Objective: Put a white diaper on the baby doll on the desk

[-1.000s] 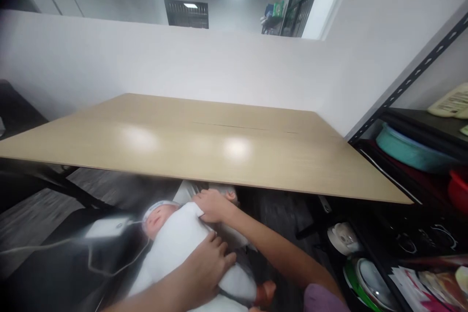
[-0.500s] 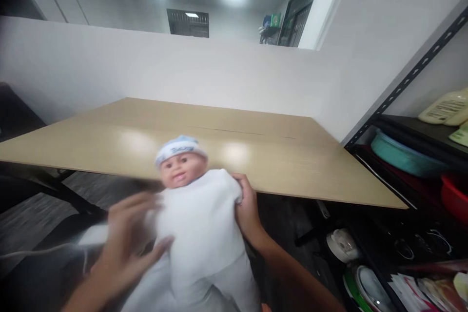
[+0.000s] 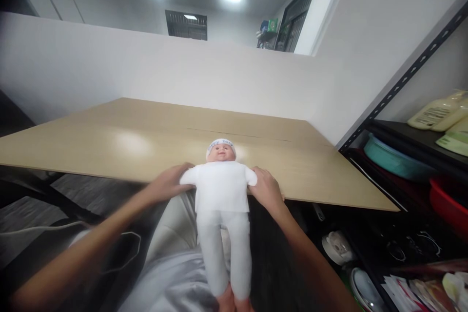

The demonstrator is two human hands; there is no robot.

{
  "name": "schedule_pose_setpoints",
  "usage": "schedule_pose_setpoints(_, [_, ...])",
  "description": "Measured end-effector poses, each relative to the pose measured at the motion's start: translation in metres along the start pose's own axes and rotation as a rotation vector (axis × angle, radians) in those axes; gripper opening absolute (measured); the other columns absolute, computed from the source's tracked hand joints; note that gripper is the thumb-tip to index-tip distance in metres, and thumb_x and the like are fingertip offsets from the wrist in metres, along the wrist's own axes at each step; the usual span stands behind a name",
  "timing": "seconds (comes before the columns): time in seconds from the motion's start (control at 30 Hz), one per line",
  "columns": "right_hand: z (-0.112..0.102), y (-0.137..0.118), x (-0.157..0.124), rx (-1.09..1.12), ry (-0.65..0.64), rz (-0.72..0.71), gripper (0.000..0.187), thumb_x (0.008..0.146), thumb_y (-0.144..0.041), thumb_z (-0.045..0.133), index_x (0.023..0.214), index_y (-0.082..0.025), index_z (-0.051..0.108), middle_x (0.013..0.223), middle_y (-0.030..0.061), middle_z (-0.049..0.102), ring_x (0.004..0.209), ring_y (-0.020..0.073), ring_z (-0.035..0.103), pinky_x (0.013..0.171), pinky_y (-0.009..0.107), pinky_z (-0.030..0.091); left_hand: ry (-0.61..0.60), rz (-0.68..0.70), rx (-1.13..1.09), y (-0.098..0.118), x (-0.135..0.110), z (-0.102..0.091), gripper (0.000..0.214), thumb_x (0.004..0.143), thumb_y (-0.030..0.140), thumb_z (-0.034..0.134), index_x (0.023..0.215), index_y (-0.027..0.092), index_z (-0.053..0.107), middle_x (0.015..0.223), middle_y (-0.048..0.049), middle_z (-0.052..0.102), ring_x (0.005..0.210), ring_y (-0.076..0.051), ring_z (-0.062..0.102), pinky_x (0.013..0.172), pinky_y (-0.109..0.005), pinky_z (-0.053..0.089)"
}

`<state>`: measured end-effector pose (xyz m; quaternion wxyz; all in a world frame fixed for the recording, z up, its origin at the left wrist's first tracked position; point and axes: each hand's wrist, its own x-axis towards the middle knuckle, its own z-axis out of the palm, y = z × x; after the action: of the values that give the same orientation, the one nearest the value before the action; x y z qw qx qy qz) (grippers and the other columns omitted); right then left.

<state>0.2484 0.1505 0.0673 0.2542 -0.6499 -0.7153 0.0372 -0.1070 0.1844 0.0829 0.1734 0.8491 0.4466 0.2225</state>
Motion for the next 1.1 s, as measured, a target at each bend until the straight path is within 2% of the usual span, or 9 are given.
schedule_pose_setpoints(0.13, [0.004,0.022,-0.001,-0.089,-0.030,-0.031,0.025,0.090,-0.021,0.063,0.115,-0.023,0.067,0.110,0.0093,0.075,0.105,0.0287,0.068,0.080,0.032,0.044,-0.012,0.032,0.109,-0.012,0.015,0.011,0.050,0.092,0.052,0.068,0.128,0.019,0.058,0.121,-0.0140,0.073,0.109,-0.035,0.069,0.088,-0.042,0.051])
schedule_pose_setpoints(0.23, [0.010,0.040,-0.006,-0.078,0.000,-0.022,0.028,0.094,-0.032,0.065,0.121,-0.023,0.065,0.113,0.0088,0.075,0.105,0.0297,0.068,0.082,0.034,0.047,0.021,0.072,0.217,-0.026,0.017,0.012,0.047,0.098,0.056,0.059,0.125,0.018,0.059,0.112,-0.0148,0.073,0.103,-0.034,0.069,0.087,-0.041,0.050])
schedule_pose_setpoints(0.37, [0.014,0.061,-0.013,-0.036,0.037,-0.056,0.032,0.098,-0.051,0.061,0.118,-0.025,0.065,0.114,0.0081,0.075,0.106,0.0304,0.068,0.084,0.037,0.049,0.059,0.067,0.243,-0.049,0.009,0.005,0.051,0.098,0.067,0.056,0.117,0.020,0.061,0.111,-0.0135,0.073,0.101,-0.033,0.069,0.086,-0.040,0.049])
schedule_pose_setpoints(0.53, [0.024,0.068,-0.004,0.012,0.043,-0.056,0.034,0.098,-0.057,0.061,0.114,-0.027,0.067,0.109,0.0062,0.076,0.102,0.0296,0.070,0.083,0.037,0.050,0.053,0.035,0.217,-0.075,0.010,0.004,0.048,0.099,0.064,0.054,0.117,0.020,0.062,0.111,-0.0127,0.073,0.100,-0.032,0.068,0.083,-0.038,0.049])
schedule_pose_setpoints(0.67, [0.038,0.070,0.023,0.013,0.084,-0.028,0.033,0.099,-0.056,0.060,0.115,-0.029,0.069,0.109,0.0061,0.076,0.099,0.0290,0.071,0.079,0.035,0.049,0.090,0.024,0.241,-0.091,0.033,0.011,0.051,0.100,0.066,0.052,0.118,0.019,0.062,0.113,-0.0134,0.073,0.101,-0.033,0.067,0.085,-0.040,0.048])
schedule_pose_setpoints(0.8, [0.053,0.080,0.062,-0.035,0.104,-0.032,0.035,0.099,-0.058,0.058,0.112,-0.027,0.067,0.107,0.0074,0.076,0.097,0.0293,0.071,0.075,0.034,0.047,0.139,0.004,0.234,-0.109,0.069,0.016,0.054,0.099,0.068,0.051,0.120,0.020,0.062,0.114,-0.0123,0.073,0.102,-0.034,0.067,0.087,-0.042,0.048])
schedule_pose_setpoints(1.1, [0.078,0.103,0.151,-0.026,0.071,-0.010,0.040,0.097,-0.063,0.059,0.113,-0.027,0.068,0.106,0.0066,0.077,0.093,0.0289,0.071,0.070,0.033,0.044,0.133,-0.007,0.150,-0.163,0.150,0.013,0.057,0.096,0.071,0.052,0.116,0.019,0.063,0.112,-0.0124,0.074,0.098,-0.032,0.069,0.084,-0.040,0.050])
